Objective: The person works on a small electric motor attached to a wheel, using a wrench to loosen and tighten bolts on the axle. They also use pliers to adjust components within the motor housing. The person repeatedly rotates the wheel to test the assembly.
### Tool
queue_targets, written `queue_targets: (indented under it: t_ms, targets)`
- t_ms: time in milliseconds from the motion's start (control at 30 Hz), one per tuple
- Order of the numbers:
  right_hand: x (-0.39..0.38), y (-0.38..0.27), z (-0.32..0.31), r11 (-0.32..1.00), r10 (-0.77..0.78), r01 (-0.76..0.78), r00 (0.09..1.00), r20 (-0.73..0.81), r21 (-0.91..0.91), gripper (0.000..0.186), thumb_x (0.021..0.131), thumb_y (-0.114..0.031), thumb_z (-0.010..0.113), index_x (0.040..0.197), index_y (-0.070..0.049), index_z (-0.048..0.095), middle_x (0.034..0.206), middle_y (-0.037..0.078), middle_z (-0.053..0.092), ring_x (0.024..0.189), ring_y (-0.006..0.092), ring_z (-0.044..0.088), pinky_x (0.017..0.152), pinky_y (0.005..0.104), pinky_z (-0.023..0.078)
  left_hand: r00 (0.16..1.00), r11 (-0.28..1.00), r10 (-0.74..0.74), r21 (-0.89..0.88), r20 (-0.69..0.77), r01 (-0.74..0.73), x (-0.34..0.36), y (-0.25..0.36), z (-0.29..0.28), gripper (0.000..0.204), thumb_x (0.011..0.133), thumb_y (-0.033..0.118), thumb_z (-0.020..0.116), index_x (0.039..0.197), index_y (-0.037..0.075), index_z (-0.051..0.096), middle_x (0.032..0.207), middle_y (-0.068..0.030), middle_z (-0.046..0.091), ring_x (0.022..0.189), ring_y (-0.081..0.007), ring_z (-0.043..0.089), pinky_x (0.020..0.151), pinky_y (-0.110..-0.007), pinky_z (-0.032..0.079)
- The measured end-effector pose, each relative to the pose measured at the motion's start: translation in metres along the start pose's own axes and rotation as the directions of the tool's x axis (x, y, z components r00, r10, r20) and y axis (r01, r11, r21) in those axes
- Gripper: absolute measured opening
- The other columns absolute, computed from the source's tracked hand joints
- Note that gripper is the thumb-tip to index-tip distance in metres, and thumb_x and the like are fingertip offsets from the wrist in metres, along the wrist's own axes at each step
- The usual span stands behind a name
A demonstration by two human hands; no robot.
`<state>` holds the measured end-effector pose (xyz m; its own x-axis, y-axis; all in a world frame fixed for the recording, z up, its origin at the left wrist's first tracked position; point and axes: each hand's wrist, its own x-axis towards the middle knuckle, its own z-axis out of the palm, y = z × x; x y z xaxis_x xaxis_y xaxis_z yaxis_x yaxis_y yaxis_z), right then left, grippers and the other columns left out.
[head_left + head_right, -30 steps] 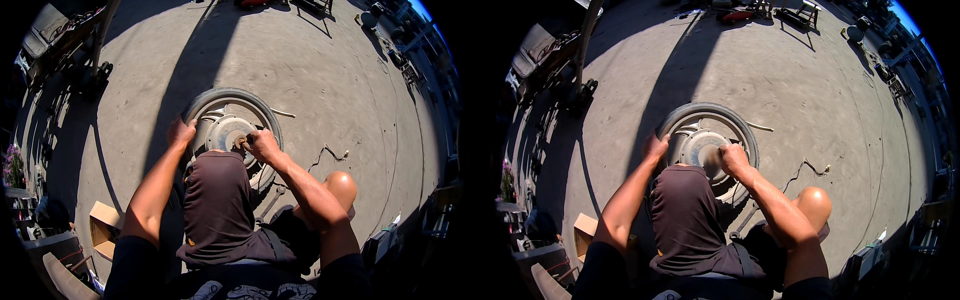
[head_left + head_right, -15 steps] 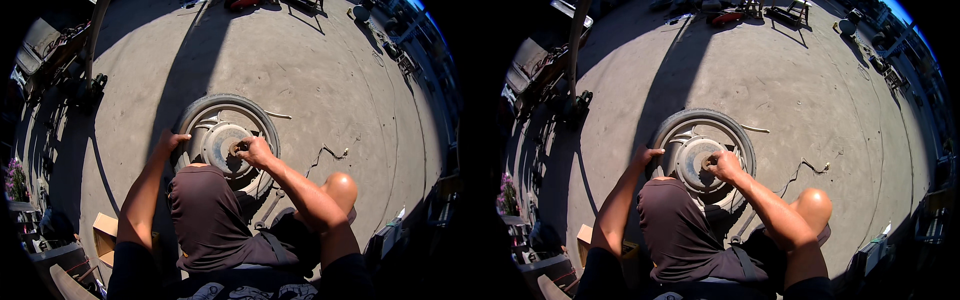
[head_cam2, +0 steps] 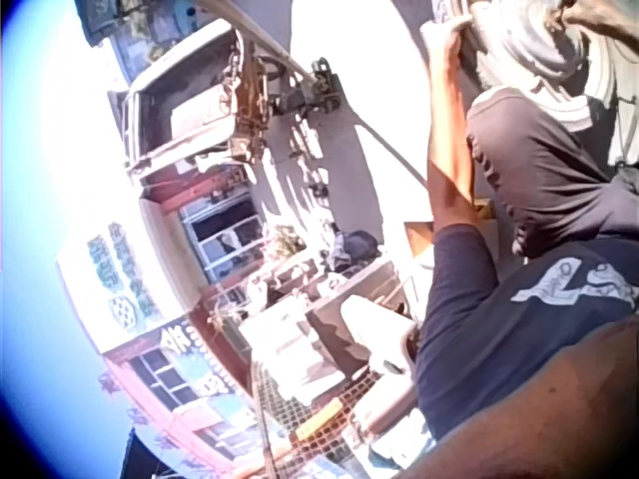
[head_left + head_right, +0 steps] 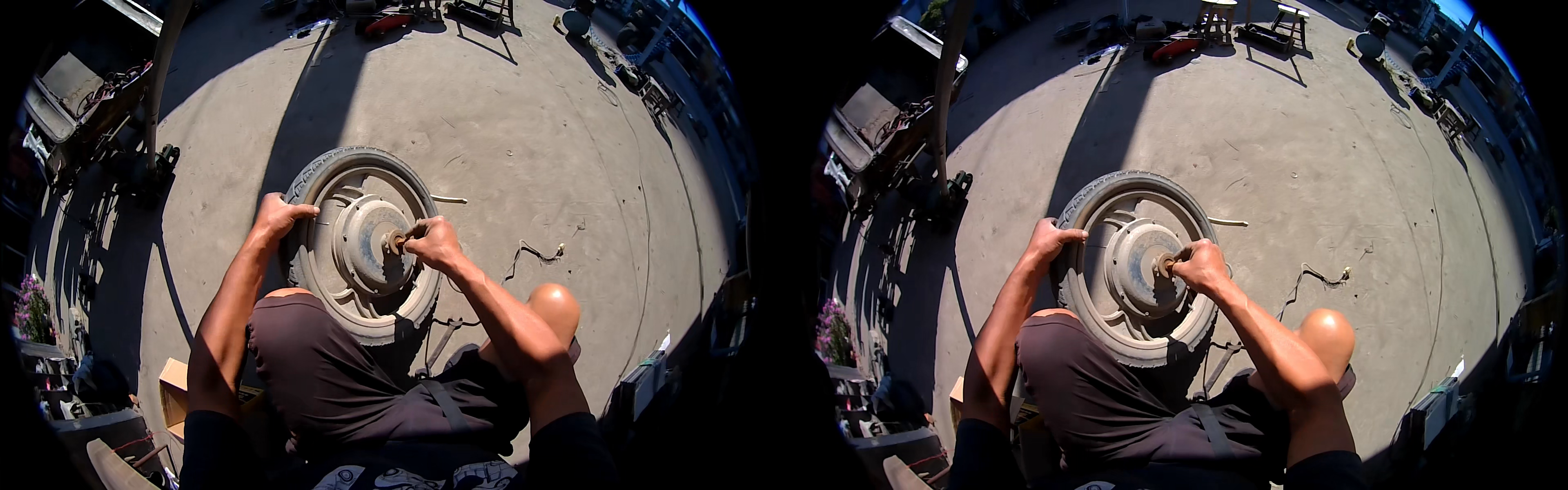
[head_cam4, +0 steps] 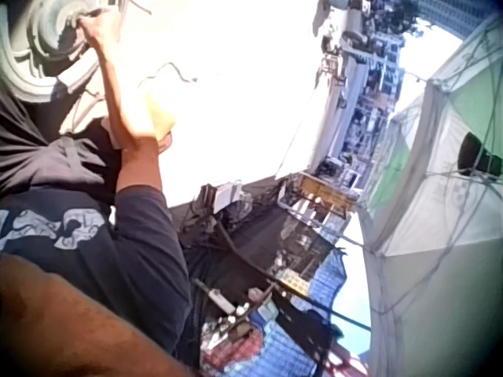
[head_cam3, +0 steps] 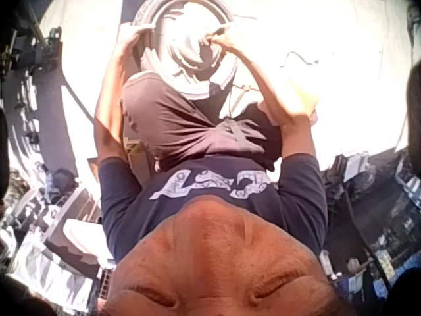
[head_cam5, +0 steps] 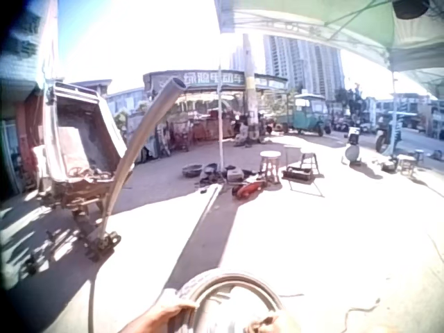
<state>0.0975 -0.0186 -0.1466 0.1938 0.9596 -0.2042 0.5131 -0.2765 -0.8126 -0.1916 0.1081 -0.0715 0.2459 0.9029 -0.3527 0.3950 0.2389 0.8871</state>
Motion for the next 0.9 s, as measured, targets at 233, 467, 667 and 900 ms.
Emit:
queue_targets:
  t_ms: [233,467,667,900]
  targets:
    - [0.001,0.03,-0.013,0.979,-0.075,0.084,0.996,-0.056,0.188,0.03,0.069,-0.018,0.072,0.093,0.001,0.075,0.08,0.016,0.073,0.071,0.0203,0.07,0.067,0.0324,0.055,0.967,0.87,0.233,0.467,-0.106,-0.158,-0.022,0.105,0.037,0.066,0.056,0.03,0.087,0.097,-0.014,0.058,0.085,-0.0235,0.068,0.075,-0.0281,0.07,0.067,-0.036,0.056]
    - [0.006,0.058,-0.034,0.982,-0.088,0.084,0.996,0.014,0.167,0.031,0.073,-0.016,0.071,0.098,0.002,0.072,0.084,0.016,0.072,0.078,0.021,0.07,0.071,0.0337,0.054,0.961,0.747,0.245,0.657,-0.13,-0.102,-0.057,0.128,0.087,0.082,0.062,0.041,0.079,0.113,-0.014,0.048,0.1,-0.0305,0.065,0.094,-0.0357,0.068,0.085,-0.04,0.054]
    - [-0.014,0.061,-0.038,0.973,-0.222,0.228,0.966,-0.132,0.038,0.032,0.077,-0.018,0.076,0.102,0.001,0.07,0.092,0.02,0.071,0.087,0.0316,0.07,0.078,0.0381,0.055,0.945,0.787,0.255,0.611,-0.205,-0.08,-0.062,0.121,0.101,0.081,0.062,0.04,0.08,0.114,-0.012,0.045,0.105,-0.0291,0.064,0.098,-0.0369,0.067,0.088,-0.042,0.052]
    - [-0.037,0.069,-0.054,0.984,-0.089,0.01,0.891,-0.445,-0.178,0.038,0.076,-0.028,0.077,0.099,0.002,0.07,0.09,0.023,0.07,0.086,0.0375,0.069,0.078,0.0438,0.054,0.906,0.814,0.369,0.543,-0.207,-0.207,-0.049,0.121,0.117,0.081,0.062,0.035,0.083,0.114,-0.015,0.047,0.115,-0.0301,0.058,0.107,-0.0365,0.062,0.092,-0.042,0.052]
